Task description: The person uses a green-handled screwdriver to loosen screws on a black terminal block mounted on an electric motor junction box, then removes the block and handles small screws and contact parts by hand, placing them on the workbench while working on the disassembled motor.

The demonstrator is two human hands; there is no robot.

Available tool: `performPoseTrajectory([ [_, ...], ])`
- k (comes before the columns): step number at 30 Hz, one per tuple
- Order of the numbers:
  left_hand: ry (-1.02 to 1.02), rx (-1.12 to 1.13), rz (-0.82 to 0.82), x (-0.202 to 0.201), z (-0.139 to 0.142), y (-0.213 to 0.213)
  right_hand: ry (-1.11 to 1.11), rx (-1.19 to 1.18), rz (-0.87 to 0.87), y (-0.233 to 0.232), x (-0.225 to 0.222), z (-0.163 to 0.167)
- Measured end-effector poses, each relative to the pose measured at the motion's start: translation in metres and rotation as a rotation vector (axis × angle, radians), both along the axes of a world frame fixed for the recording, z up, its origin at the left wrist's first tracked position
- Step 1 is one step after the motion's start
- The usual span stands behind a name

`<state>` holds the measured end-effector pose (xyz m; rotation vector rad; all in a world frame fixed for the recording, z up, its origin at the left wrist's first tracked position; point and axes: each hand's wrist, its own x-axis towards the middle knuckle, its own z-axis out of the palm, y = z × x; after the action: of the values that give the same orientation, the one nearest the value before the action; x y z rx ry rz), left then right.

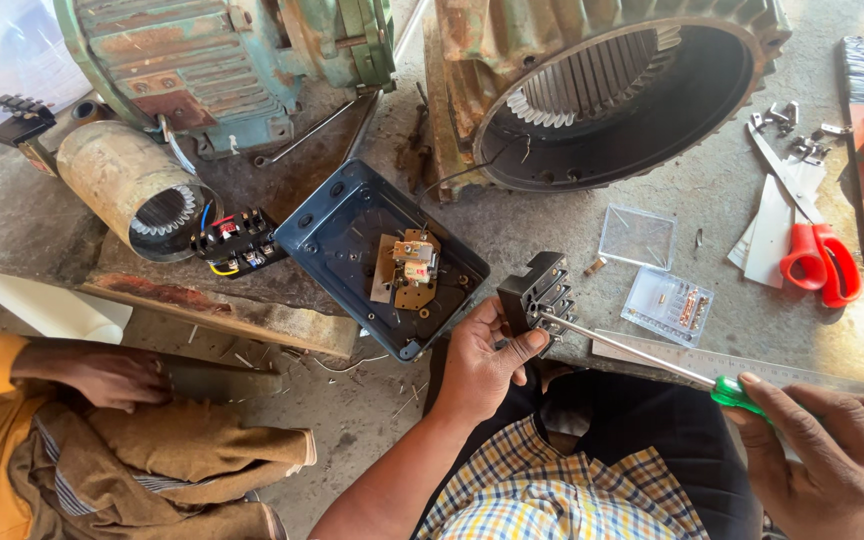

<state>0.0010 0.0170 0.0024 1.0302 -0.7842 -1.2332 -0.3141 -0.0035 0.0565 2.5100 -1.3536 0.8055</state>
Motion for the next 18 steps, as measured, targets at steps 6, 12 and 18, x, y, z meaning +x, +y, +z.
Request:
performPoseTrajectory([
  [6, 0.001, 0.012, 0.000, -0.001, -0.001, 0.001, 0.023, 0.002, -0.002, 0.002, 0.004, 0.005],
  [12, -0.041, 0.018, 0.014, -0.002, 0.002, 0.001, -0.004, -0.026, 0.029, 0.002, 0.000, 0.003],
  [18, -0.264, -0.087, 0.125, -0.011, 0.002, 0.007, -0.044, -0.036, 0.032, 0.010, -0.005, -0.001],
])
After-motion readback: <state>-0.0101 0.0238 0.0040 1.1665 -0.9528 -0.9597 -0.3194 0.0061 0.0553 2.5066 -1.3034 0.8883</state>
